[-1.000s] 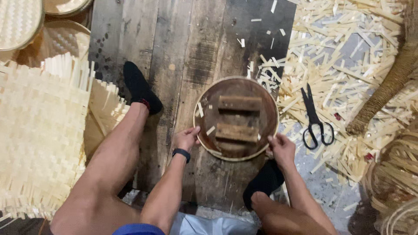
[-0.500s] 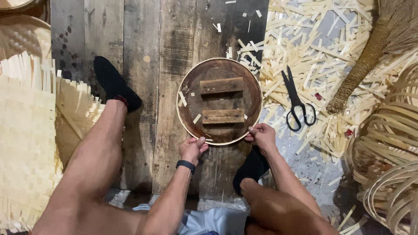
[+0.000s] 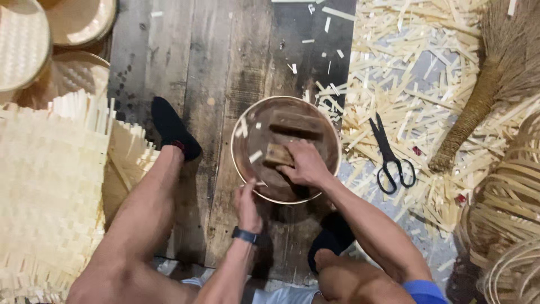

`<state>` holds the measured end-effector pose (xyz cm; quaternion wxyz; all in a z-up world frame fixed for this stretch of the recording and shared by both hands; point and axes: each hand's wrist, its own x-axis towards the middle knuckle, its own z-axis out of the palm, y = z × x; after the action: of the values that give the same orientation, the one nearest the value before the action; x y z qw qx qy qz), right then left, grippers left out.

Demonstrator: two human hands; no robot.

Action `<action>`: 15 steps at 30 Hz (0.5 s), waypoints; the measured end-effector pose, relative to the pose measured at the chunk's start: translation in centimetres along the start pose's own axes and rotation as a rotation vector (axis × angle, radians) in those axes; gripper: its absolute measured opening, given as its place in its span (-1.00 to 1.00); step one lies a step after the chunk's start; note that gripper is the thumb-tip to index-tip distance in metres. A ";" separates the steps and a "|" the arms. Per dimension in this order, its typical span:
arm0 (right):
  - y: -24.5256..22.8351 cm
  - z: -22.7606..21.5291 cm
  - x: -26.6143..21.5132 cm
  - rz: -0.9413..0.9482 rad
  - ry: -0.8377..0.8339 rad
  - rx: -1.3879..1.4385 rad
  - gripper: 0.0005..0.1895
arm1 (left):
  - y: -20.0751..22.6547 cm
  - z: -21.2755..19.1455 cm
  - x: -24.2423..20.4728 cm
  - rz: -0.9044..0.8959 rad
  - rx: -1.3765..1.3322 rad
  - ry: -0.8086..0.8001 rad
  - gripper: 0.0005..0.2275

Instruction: The person constructs a bamboo tray by placing a woven mat into a circular frame, trimming the excess woven material using shears, and securing the edges.

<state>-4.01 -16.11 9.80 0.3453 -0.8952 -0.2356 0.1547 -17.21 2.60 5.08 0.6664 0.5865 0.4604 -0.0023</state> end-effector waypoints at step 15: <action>5.8 2.5 -11.5 0.379 0.427 1.894 -0.50 | 10.3 4.3 -1.5 0.730 0.448 -0.235 -0.36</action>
<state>-12.96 -24.60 5.34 0.9235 -0.2812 0.2000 0.1675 -9.84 1.60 13.55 0.5280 0.8362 0.1323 0.0668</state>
